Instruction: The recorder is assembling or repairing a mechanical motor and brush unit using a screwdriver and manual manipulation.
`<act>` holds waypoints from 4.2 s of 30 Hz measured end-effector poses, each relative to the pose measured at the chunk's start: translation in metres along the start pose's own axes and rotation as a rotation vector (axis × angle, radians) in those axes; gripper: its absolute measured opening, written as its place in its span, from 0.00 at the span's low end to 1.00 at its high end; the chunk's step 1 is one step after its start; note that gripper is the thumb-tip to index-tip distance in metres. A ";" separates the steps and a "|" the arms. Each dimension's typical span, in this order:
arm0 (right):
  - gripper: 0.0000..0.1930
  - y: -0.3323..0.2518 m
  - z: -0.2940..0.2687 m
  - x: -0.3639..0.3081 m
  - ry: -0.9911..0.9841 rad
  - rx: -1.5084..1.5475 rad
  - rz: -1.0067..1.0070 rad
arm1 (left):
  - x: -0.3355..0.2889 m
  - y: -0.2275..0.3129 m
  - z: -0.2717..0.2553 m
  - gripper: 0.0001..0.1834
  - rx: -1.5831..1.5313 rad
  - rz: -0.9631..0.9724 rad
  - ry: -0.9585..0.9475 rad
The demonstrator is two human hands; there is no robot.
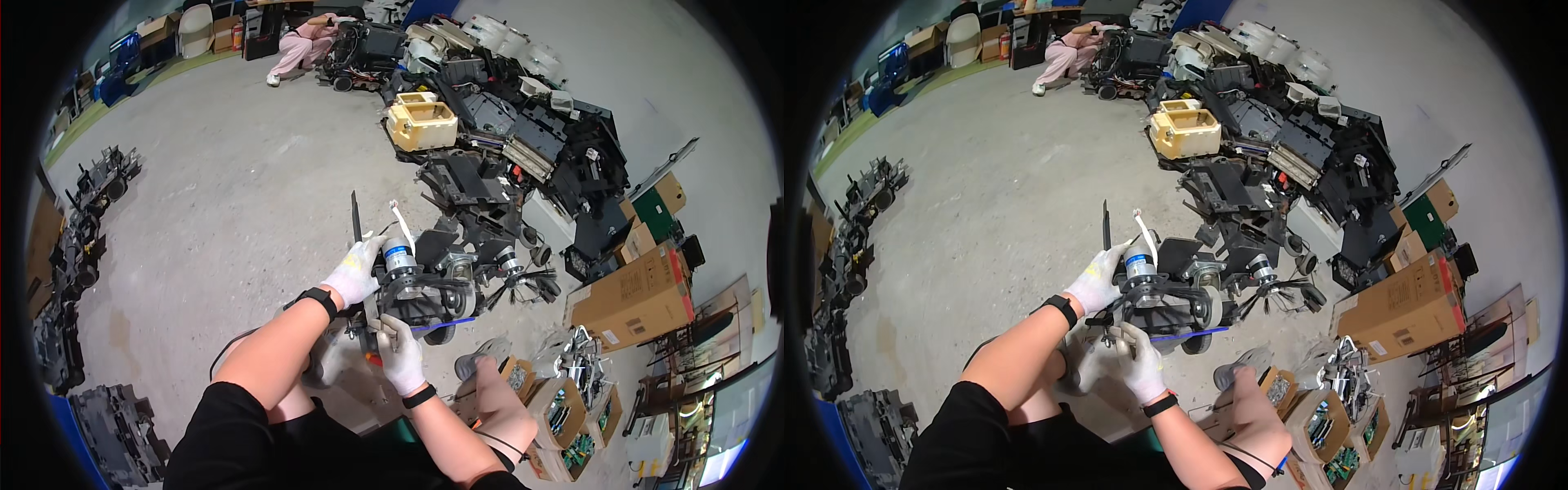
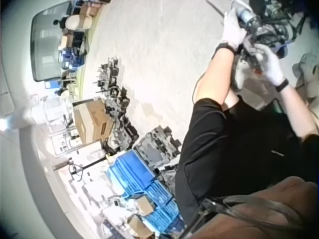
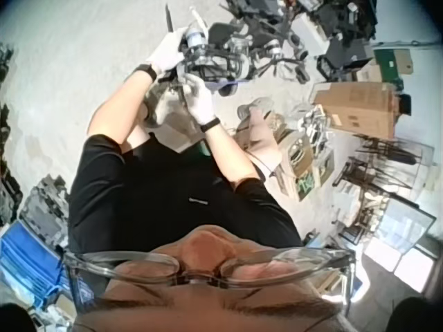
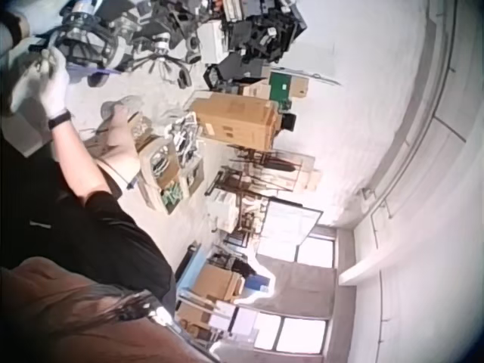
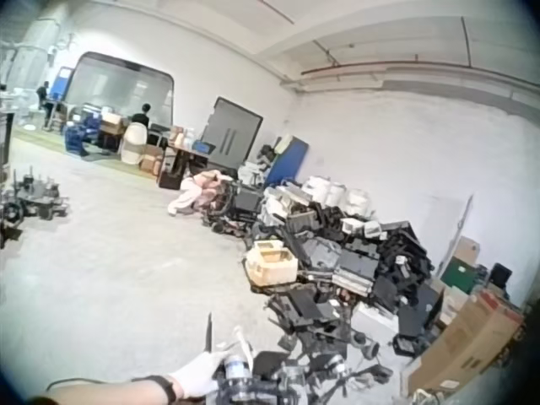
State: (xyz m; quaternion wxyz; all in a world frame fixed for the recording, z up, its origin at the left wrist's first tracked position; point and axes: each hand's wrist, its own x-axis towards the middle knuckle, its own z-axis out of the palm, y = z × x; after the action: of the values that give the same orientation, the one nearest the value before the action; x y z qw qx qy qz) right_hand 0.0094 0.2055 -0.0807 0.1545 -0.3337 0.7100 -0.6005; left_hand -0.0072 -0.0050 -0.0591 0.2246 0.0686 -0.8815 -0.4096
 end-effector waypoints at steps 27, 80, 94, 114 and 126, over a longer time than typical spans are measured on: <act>0.26 0.002 -0.014 0.005 0.019 -0.584 -0.376 | 0.006 -0.024 0.008 0.37 0.092 -0.022 0.025; 0.26 0.023 -0.015 0.035 -0.082 -0.366 -0.512 | 0.002 -0.013 -0.008 0.14 0.011 -0.123 -0.074; 0.15 0.037 0.015 0.045 0.294 0.361 -0.256 | 0.013 -0.050 -0.004 0.27 -0.307 -0.314 -0.179; 0.15 0.058 -0.015 0.049 0.207 -0.296 -0.503 | 0.009 -0.016 0.011 0.25 -0.175 -0.251 -0.086; 0.07 0.043 -0.014 0.032 0.287 -0.273 -0.224 | 0.009 -0.021 -0.013 0.23 -0.018 -0.317 -0.213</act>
State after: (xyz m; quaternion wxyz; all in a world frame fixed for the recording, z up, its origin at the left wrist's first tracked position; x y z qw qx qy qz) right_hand -0.0349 0.1966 -0.1126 -0.0624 -0.3393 0.7580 -0.5535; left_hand -0.0103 -0.0302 -0.0647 0.0633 0.1609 -0.8748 -0.4525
